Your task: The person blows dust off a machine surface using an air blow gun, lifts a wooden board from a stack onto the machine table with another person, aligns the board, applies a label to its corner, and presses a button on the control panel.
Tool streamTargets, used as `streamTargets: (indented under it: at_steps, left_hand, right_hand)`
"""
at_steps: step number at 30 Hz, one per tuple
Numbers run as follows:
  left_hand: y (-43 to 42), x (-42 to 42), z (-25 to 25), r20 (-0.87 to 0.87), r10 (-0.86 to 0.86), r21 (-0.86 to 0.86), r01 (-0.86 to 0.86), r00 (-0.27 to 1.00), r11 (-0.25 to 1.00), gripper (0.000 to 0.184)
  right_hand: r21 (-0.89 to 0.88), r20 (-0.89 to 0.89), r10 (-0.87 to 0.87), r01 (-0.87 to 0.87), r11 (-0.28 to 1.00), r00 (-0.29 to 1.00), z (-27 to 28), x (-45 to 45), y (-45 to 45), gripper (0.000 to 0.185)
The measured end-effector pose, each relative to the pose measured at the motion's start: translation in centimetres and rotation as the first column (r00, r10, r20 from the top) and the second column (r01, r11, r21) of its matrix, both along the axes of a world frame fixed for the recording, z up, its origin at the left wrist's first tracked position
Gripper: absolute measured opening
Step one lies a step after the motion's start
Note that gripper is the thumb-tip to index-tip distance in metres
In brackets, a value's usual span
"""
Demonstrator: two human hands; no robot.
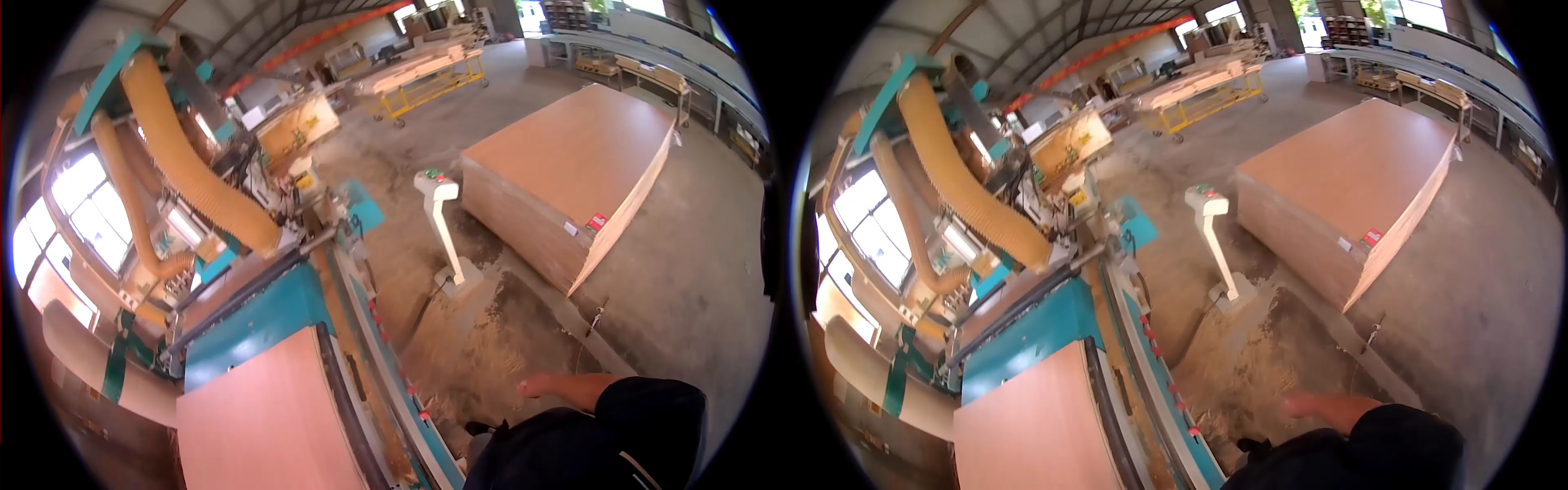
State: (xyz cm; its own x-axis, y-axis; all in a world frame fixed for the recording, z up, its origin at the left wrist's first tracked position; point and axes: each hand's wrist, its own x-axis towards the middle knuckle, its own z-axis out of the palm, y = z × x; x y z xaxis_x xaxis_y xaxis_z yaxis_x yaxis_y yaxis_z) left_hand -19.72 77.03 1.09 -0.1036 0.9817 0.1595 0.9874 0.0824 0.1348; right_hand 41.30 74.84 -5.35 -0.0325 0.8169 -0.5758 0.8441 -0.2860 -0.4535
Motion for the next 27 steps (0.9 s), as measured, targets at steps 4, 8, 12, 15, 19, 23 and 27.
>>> streamTargets:
  at_steps: [4, 8, 12, 15, 19, 23, 27]
  left_hand:
    - [11.9, 5.7, 2.2, 0.220, -0.048, 0.103, 0.026, 0.974, 0.994, 0.074]
    - [20.5, 9.9, 6.1, 0.118, 0.001, -0.021, 0.001, 0.993, 1.000, 0.075]
    - [24.7, 11.0, 6.2, 0.074, 0.065, -0.058, -0.061, 0.995, 0.996, 0.070]
    - [25.2, 11.2, 6.1, 0.016, 0.087, -0.061, -0.086, 0.996, 0.994, 0.068]
    - [25.4, 11.7, 6.6, -0.086, 0.168, -0.170, -0.181, 0.982, 0.969, 0.068]
    - [26.0, 11.3, 5.9, -0.134, 0.127, -0.157, -0.148, 0.983, 0.976, 0.068]
    - [25.9, 10.8, 5.7, -0.135, 0.070, -0.166, -0.092, 0.988, 0.982, 0.066]
  right_hand:
    - [-0.104, -0.052, -0.021, 0.016, 0.994, 0.998, -2.5, -0.5, 2.0, 0.030]
    - [0.053, -0.069, -0.285, 0.289, 0.956, 0.956, 3.9, -2.7, 8.4, 0.032]
    - [0.182, -0.341, -0.221, 0.294, 0.938, 0.914, 6.3, -6.2, 17.4, 0.026]
    - [0.322, -0.520, -0.059, 0.259, 0.911, 0.852, 7.4, -11.2, 26.1, 0.022]
    - [0.564, -0.605, 0.280, 0.152, 0.812, 0.746, 10.8, -19.7, 39.1, 0.017]
    - [0.759, -0.601, 0.645, 0.084, 0.646, 0.473, 12.2, -28.3, 49.3, 0.004]
    - [0.891, -0.375, 0.862, -0.125, 0.437, 0.342, 12.6, -34.5, 56.1, 0.012]
